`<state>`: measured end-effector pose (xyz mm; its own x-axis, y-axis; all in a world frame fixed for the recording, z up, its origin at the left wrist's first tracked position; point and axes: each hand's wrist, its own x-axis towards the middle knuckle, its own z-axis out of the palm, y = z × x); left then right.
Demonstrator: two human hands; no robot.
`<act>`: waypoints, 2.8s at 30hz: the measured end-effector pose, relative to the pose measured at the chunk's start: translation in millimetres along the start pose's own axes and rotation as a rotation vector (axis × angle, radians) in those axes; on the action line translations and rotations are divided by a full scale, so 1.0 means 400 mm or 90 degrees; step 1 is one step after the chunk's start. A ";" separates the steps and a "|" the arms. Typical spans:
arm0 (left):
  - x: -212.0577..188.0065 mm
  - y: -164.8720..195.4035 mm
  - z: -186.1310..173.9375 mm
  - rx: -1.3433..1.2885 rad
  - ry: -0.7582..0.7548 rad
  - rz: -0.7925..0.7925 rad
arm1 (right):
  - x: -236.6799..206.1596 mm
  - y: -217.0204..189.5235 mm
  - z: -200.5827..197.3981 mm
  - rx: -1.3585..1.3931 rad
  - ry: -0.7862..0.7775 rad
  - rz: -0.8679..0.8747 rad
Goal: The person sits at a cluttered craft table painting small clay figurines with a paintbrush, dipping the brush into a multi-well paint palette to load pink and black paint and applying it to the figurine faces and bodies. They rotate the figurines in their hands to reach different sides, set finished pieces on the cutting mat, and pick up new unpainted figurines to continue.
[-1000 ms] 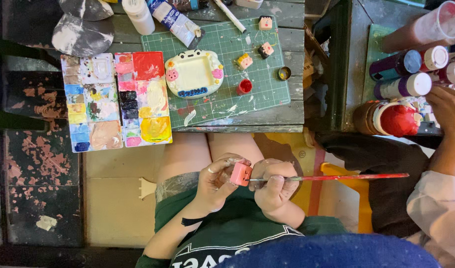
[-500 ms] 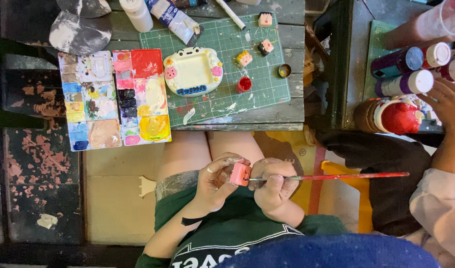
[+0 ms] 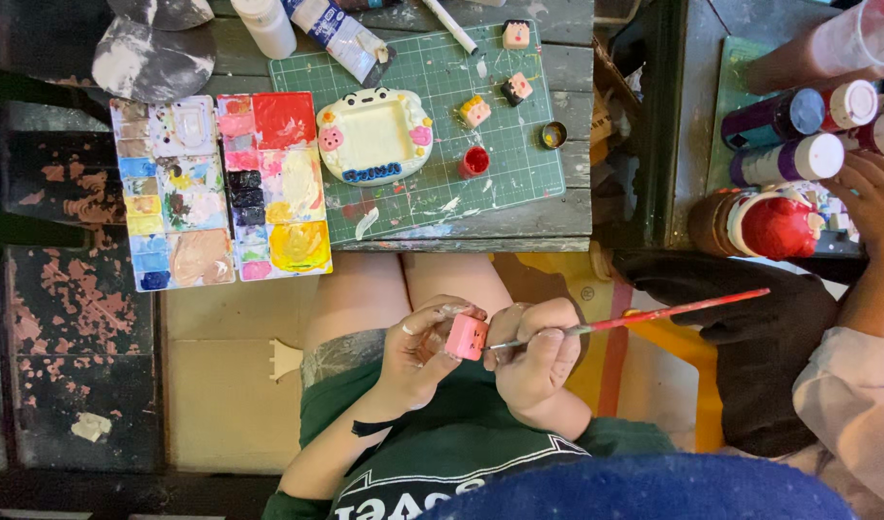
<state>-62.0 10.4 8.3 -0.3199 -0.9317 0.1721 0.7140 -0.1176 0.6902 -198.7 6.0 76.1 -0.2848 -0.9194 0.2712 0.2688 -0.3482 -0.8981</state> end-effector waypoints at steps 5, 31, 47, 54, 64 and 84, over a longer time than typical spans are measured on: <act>-0.001 0.005 0.000 -0.003 0.004 -0.005 | -0.006 -0.003 0.003 0.007 0.005 0.008; -0.011 -0.002 0.020 0.009 0.064 0.014 | 0.022 0.028 -0.001 -0.138 -0.082 -0.247; -0.009 -0.012 0.019 0.005 0.067 0.022 | 0.035 0.016 -0.006 -0.137 -0.116 -0.231; -0.007 -0.008 0.022 0.008 0.066 0.015 | 0.040 0.017 -0.005 -0.134 -0.104 -0.248; -0.008 -0.008 0.020 0.010 0.070 0.016 | 0.039 0.014 -0.008 -0.158 -0.115 -0.241; -0.016 -0.013 0.015 0.005 0.071 0.005 | 0.039 0.006 -0.004 -0.169 -0.115 -0.228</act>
<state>-67.3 18.8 7.8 -0.2429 -0.9651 0.0977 0.7107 -0.1085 0.6951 -203.9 -9.1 77.6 -0.1465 -0.7756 0.6140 -0.0675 -0.6114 -0.7885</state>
